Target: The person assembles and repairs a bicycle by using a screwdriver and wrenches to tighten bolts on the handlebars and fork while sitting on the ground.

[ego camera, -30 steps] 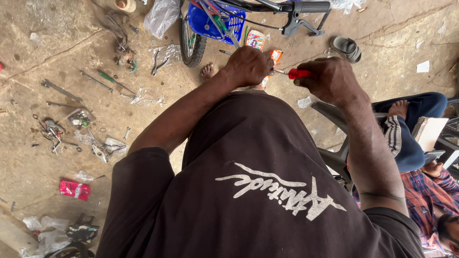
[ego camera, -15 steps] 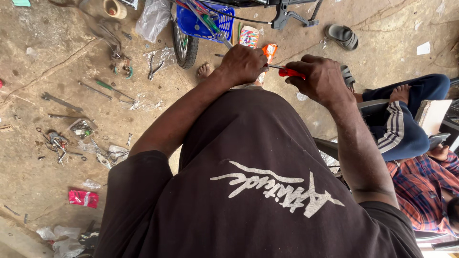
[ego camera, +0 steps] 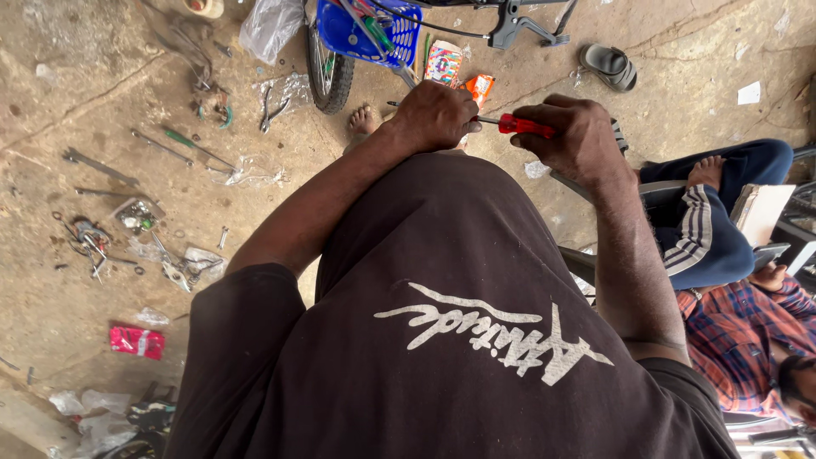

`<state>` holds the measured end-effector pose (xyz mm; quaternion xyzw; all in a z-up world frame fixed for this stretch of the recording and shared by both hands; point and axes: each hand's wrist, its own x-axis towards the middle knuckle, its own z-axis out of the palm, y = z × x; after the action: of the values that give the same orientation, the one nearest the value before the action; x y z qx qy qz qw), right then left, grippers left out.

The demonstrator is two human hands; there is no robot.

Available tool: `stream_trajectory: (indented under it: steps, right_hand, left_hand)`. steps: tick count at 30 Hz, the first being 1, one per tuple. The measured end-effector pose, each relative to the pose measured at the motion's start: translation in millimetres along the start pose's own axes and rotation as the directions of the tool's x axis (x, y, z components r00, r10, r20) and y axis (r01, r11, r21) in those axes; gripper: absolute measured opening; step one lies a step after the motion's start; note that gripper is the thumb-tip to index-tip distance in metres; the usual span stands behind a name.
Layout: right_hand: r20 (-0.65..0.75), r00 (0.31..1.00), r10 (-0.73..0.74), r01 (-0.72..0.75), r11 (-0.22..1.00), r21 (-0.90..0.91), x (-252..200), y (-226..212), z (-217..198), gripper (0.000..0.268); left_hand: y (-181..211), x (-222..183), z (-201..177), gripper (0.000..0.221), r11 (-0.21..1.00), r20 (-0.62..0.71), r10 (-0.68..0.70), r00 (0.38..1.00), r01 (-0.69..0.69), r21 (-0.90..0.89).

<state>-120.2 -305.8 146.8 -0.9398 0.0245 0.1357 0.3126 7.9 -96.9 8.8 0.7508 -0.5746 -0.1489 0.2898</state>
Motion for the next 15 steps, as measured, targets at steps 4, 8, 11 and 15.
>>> stream_trajectory:
  steps: [4, 8, 11, 15]
  right_hand:
    - [0.227, 0.889, 0.397, -0.454, 0.827, 0.331, 3.6, 4.8, 16.1, 0.033]
    - [-0.091, 0.993, 0.07, -0.036, 0.943, 0.33, -3.2, 10.0, 50.2, 0.039]
    - [-0.163, 0.98, 0.112, -0.08, 0.978, 0.192, -4.7, 4.5, 75.1, 0.036]
    - [0.12, 0.892, 0.435, -0.426, 0.727, 0.539, 12.0, 18.5, 85.0, 0.04]
  left_hand:
    - [-5.9, -4.6, 13.9, 0.034, 0.994, 0.002, 0.084, 0.996, -0.084, 0.069]
    - [-16.6, 1.5, 23.0, 0.02, 0.972, -0.038, 0.198, 0.979, -0.191, 0.134]
    - [-21.2, 4.9, 22.4, 0.013, 0.964, -0.037, 0.244, 0.969, -0.238, 0.115]
    - [-24.0, 6.7, 11.7, 0.011, 0.989, -0.074, 0.115, 0.991, -0.107, 0.099]
